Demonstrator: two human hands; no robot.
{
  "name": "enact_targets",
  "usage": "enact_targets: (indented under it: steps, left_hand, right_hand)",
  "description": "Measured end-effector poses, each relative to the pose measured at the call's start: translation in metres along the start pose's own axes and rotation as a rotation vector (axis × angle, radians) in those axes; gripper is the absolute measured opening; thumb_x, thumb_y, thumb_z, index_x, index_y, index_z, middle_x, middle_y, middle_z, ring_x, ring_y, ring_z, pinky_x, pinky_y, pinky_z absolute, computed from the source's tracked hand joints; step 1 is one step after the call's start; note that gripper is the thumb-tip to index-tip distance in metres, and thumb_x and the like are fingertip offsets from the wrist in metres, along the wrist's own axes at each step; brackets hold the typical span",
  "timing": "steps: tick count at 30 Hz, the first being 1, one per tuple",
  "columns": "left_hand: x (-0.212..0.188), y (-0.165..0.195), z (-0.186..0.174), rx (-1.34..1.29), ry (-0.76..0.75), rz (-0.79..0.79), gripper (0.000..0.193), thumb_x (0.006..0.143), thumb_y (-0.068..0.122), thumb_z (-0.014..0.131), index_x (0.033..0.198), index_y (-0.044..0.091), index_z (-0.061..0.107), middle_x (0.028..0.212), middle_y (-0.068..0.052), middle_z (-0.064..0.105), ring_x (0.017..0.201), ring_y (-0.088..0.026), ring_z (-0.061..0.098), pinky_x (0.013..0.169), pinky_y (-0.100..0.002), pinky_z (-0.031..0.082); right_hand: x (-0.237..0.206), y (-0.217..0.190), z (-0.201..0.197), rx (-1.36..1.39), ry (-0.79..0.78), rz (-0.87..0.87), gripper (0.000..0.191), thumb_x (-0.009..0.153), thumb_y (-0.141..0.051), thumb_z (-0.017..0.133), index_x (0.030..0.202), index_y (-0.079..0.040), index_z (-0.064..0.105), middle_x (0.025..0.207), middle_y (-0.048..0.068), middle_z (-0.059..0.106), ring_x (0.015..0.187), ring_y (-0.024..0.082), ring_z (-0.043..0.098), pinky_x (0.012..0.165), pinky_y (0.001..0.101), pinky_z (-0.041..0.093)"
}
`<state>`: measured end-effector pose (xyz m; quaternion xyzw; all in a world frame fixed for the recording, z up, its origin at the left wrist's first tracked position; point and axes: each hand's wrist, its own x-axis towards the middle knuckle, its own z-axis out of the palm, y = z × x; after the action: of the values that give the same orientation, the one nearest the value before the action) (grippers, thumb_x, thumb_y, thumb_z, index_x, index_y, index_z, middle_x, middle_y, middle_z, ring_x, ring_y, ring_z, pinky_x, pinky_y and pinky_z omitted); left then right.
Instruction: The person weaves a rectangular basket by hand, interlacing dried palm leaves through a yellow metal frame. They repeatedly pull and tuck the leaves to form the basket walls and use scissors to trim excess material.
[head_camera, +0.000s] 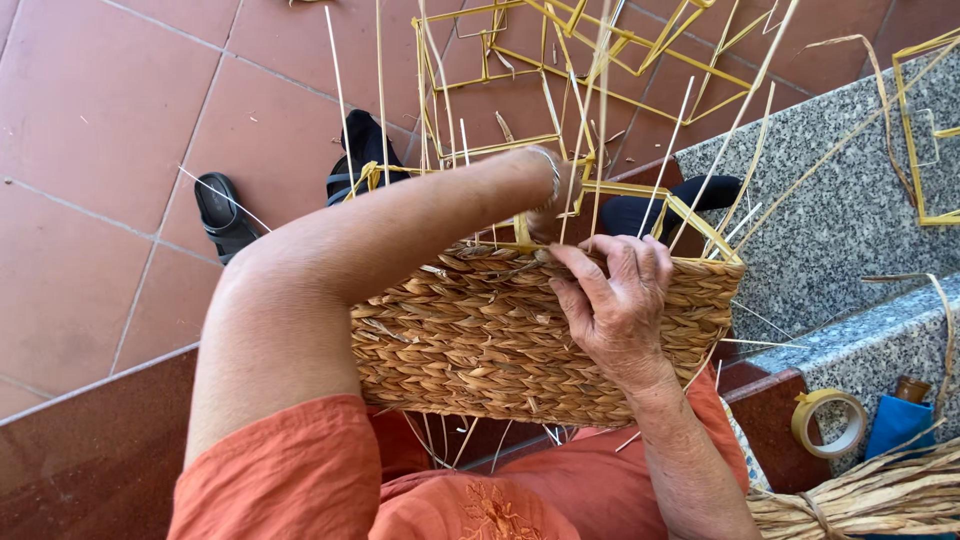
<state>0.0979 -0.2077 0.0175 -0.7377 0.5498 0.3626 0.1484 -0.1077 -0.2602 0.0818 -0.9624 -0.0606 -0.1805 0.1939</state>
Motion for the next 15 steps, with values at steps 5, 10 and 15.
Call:
enact_targets:
  steps: [5,10,15]
  left_hand:
    - [-0.017,-0.036,0.009,-0.371,0.272,-0.191,0.038,0.091,0.029,0.070,0.119,0.004,0.073,0.119,-0.019,0.072,0.115,-0.033,0.069,0.098,-0.043,0.054]
    - [-0.050,-0.045,0.043,-0.339,-0.016,-0.067,0.048,0.089,0.045,0.070,0.122,0.012,0.072,0.120,-0.014,0.072,0.113,-0.031,0.067,0.099,-0.044,0.054]
    - [-0.040,-0.045,0.061,-0.404,-0.169,0.032,0.054,0.097,0.050,0.064,0.130,0.007,0.059,0.121,-0.014,0.071,0.109,-0.030,0.068,0.094,-0.050,0.056]
  right_hand:
    - [0.013,-0.001,0.000,-0.106,-0.107,-0.006,0.040,0.094,-0.047,0.070,0.125,-0.021,0.071,0.099,0.004,0.062,0.098,0.025,0.056,0.093,0.0474,0.038]
    - [0.041,0.008,-0.007,-0.016,-0.389,0.087,0.040,0.093,-0.052,0.068,0.116,-0.020,0.074,0.090,0.006,0.068,0.088,0.025,0.065,0.084,0.0457,0.044]
    - [0.067,0.018,-0.011,0.074,-0.718,0.239,0.037,0.089,-0.047,0.067,0.114,-0.021,0.077,0.100,0.008,0.072,0.095,0.029,0.068,0.084,0.0456,0.051]
